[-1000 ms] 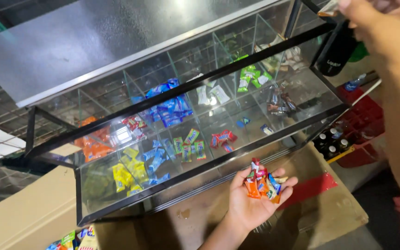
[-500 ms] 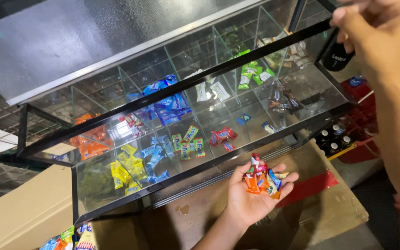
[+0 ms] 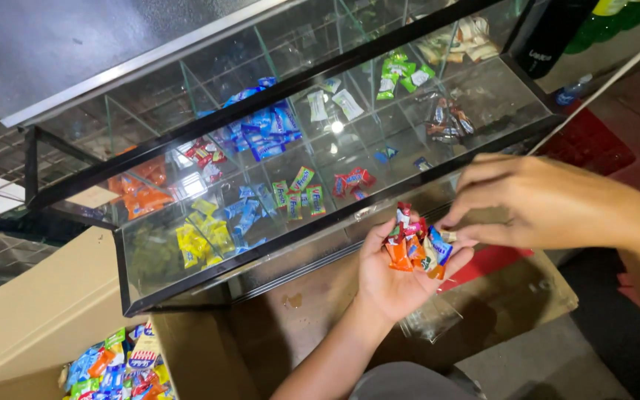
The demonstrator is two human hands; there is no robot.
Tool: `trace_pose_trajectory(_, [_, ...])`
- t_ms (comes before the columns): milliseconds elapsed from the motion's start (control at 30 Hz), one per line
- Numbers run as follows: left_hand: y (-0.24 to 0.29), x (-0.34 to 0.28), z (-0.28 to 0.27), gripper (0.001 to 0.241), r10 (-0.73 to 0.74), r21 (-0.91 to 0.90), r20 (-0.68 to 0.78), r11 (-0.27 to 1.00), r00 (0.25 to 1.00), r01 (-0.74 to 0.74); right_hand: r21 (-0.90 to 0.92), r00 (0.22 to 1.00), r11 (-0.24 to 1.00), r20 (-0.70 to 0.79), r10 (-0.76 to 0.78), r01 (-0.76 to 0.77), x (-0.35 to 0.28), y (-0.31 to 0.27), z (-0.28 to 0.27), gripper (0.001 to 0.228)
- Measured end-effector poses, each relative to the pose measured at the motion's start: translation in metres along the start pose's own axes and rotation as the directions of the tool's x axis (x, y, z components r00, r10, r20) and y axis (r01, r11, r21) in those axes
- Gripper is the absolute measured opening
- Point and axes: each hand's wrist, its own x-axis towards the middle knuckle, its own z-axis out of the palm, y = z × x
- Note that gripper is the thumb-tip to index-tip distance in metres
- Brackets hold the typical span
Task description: Stocking individual candy packets from a box into a glass display case.
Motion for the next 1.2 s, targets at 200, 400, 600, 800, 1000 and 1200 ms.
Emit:
trace_pose_trajectory(200, [-0.008, -0.008, -0.004, 0.039, -0.029, -0.126, 0.038, 0.991, 0.999, 0.033, -0.100, 0.988, 0.994, 0.147, 0.048, -0.034, -0.007, -0.004, 0.021, 0.026])
trace_pose_trajectory(400, [-0.008, -0.013, 0.006, 0.035, -0.032, -0.109, 0.043, 0.993, 0.999, 0.036, -0.114, 0.984, 0.993, 0.167, 0.057, -0.038, -0.010, -0.006, 0.019, 0.023])
trace_pose_trajectory(600, [-0.005, -0.011, 0.006, 0.032, -0.009, -0.064, 0.020, 0.998, 1.000, 0.010, -0.077, 0.992, 0.997, 0.119, 0.036, -0.027, -0.002, -0.009, 0.016, 0.027])
trace_pose_trajectory(800, [0.001, -0.005, -0.001, 0.032, 0.016, -0.058, -0.048, 0.998, 0.999, -0.019, -0.144, 0.985, 0.989, 0.167, 0.053, -0.029, 0.014, -0.014, 0.021, 0.024])
trace_pose_trajectory(1000, [0.016, 0.008, -0.013, 0.031, 0.074, -0.082, -0.063, 0.993, 0.995, -0.079, -0.120, 0.996, 0.993, 0.085, 0.018, -0.008, 0.020, 0.001, 0.016, 0.022])
trace_pose_trajectory(1200, [0.032, -0.008, -0.015, 0.037, 0.147, 0.044, -0.152, 0.989, 0.977, -0.142, 0.127, 0.947, 0.948, 0.175, 0.268, -0.291, -0.002, 0.035, 0.022, 0.022])
